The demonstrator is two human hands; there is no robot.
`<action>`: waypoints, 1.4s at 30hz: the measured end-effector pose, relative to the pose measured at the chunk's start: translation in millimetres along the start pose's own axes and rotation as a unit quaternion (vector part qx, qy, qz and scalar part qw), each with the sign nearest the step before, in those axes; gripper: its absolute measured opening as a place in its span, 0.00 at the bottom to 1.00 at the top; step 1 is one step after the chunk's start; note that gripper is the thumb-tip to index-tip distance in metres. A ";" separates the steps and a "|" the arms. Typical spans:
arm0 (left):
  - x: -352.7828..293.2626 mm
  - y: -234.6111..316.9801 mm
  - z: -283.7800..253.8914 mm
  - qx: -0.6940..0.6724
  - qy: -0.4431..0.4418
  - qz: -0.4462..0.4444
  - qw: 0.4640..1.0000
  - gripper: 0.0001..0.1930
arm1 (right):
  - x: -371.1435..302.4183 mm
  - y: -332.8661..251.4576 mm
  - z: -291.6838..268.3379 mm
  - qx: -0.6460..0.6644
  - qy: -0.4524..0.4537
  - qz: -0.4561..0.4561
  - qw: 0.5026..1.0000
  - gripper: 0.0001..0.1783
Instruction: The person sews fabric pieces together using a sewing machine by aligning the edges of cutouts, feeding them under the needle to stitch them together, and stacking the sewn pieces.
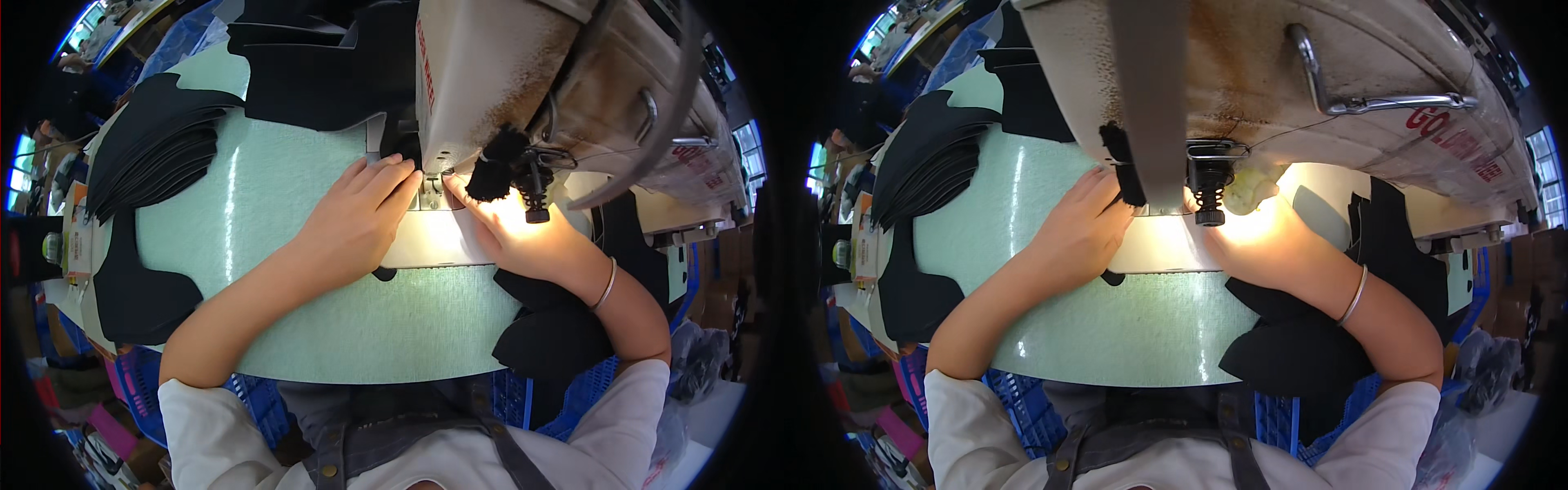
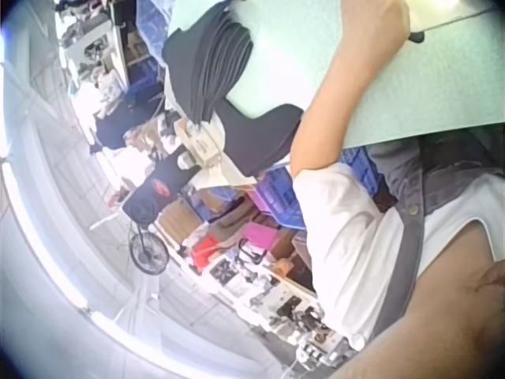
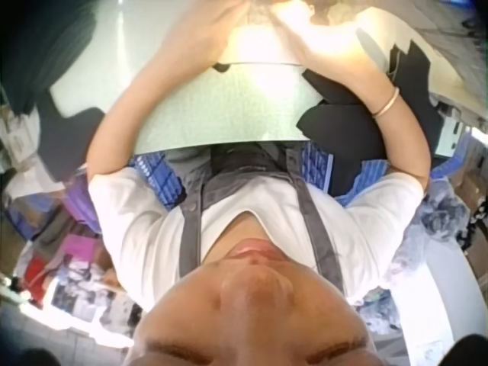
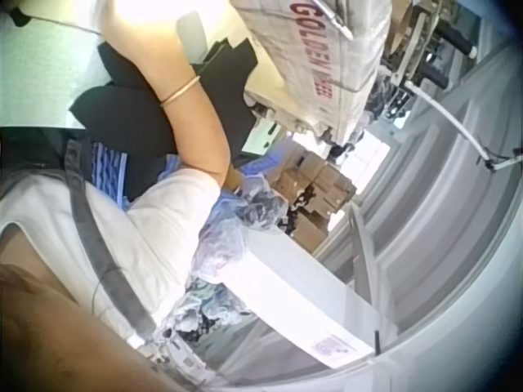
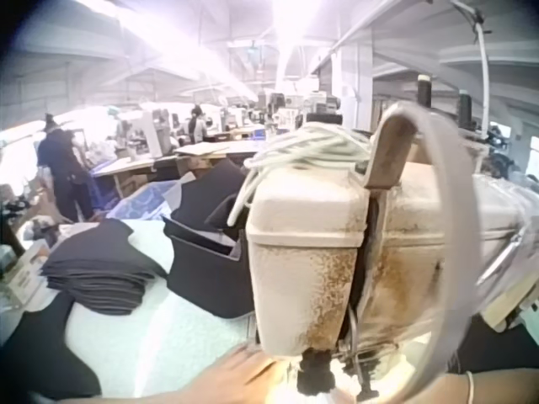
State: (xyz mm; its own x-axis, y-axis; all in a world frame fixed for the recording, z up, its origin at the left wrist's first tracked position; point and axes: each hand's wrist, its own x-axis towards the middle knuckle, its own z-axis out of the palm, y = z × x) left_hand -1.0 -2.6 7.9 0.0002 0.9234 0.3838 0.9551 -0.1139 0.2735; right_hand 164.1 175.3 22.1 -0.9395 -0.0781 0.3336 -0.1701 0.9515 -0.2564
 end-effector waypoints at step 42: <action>-304.0 -35.9 -173.2 0.177 0.094 -0.437 0.877 0.21 | -170.9 -56.5 -107.7 -0.139 -0.090 0.274 0.947 0.40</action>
State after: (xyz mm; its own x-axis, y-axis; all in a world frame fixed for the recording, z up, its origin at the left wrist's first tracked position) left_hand -86.7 -342.7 34.1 -0.7951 0.5206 0.3112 0.5978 0.7594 0.2570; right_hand 366.3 166.9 77.2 -0.9040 0.4242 0.0536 0.4189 0.9037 -0.0883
